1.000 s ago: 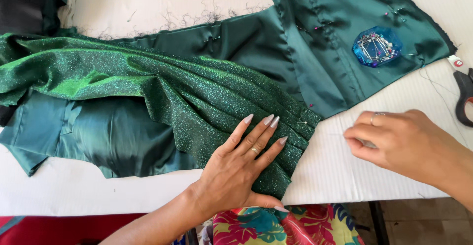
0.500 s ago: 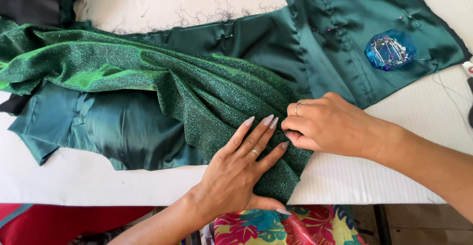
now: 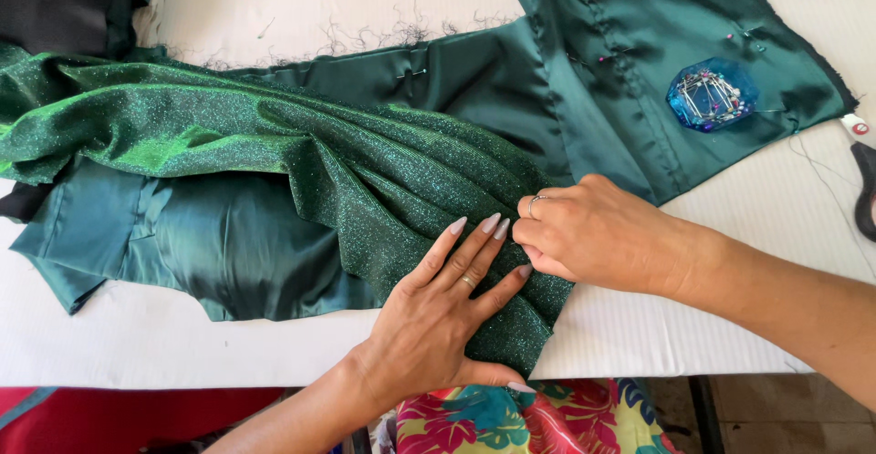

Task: The person aligns a green glittery fabric piece against a darker green satin fabric and secures the two together by inserting straight pins through both layers.

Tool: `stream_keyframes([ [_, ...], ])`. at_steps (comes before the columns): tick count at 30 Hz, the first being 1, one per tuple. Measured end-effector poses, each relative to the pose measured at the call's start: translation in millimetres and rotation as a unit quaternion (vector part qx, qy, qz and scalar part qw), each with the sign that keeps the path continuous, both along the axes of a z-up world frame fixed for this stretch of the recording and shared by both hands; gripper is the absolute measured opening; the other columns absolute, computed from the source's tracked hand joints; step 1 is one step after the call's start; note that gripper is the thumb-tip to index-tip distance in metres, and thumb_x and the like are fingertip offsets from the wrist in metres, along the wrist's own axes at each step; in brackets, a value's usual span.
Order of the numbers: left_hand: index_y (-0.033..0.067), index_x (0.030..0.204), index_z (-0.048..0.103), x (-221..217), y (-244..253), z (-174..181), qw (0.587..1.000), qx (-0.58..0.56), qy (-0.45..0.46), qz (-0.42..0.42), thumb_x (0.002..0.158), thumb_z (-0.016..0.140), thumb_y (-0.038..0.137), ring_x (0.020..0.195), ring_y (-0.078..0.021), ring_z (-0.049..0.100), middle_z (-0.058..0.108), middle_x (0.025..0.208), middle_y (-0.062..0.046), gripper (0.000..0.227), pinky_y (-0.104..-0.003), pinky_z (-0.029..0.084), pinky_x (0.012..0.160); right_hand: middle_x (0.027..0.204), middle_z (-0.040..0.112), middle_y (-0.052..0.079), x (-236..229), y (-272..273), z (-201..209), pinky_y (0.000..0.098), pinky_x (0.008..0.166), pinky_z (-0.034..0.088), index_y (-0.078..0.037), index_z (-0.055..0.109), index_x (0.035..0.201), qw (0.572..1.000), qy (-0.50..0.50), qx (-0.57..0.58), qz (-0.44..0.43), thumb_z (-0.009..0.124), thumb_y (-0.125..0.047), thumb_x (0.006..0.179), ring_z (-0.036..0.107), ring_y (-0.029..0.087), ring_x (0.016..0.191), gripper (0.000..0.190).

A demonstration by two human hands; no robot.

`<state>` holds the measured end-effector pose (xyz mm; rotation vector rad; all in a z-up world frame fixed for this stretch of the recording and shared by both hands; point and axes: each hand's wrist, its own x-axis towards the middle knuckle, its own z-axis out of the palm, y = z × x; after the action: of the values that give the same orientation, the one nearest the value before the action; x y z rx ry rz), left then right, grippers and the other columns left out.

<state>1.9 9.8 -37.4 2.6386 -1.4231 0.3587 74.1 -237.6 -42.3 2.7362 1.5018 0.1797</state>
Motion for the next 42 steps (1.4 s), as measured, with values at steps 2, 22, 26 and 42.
stream_keyframes([
  [2,0.0107,0.155,0.048,0.3,0.1,-0.6,1.0,-0.002,0.004,0.0,0.083,0.028,0.089,0.156,-0.0365,0.029,0.039,0.161,-0.03,0.108,-0.048,0.011,0.132,0.078,0.054,-0.004,-3.4,-1.7,3.1,0.0412,0.042,0.049,-0.02,0.062,0.084,1.0,-0.001,-0.025,-0.009,0.076,-0.03,0.087,0.063,0.018,0.071,0.018],
  [22,0.0098,0.153,0.05,-0.6,0.1,0.6,1.0,-0.026,0.016,-0.007,0.085,0.03,0.086,0.154,-0.038,0.032,0.044,0.157,-0.032,0.104,-0.05,0.012,0.131,0.073,0.051,-0.003,-22.5,0.2,-2.6,0.0323,0.05,0.046,-0.019,0.057,0.078,0.982,-0.189,0.018,0.019,0.064,-0.003,0.086,0.055,0.018,0.074,0.019],
  [26,0.0092,0.151,0.053,-0.1,0.1,0.3,0.999,-0.037,0.018,-0.01,0.084,0.032,0.086,0.154,-0.0386,0.033,0.044,0.157,-0.032,0.104,-0.05,0.013,0.131,0.075,0.053,-0.002,-25.3,-0.7,-8.0,0.0328,0.054,0.046,-0.019,0.059,0.08,0.983,-0.179,-0.027,0.033,0.062,-0.006,0.086,0.054,0.02,0.075,0.015],
  [42,-0.0087,0.129,0.065,6.8,-17.1,19.0,0.994,-0.083,-0.041,-0.062,0.103,0.04,0.066,0.139,-0.0407,0.053,0.066,0.136,-0.025,0.083,-0.054,0.033,0.124,0.088,0.067,-0.007,-73.4,-90.3,18.4,0.0368,0.049,0.052,-0.027,0.069,0.094,0.989,-0.048,0.015,-0.138,0.069,-0.032,0.089,0.067,0.014,0.076,0.007],
])
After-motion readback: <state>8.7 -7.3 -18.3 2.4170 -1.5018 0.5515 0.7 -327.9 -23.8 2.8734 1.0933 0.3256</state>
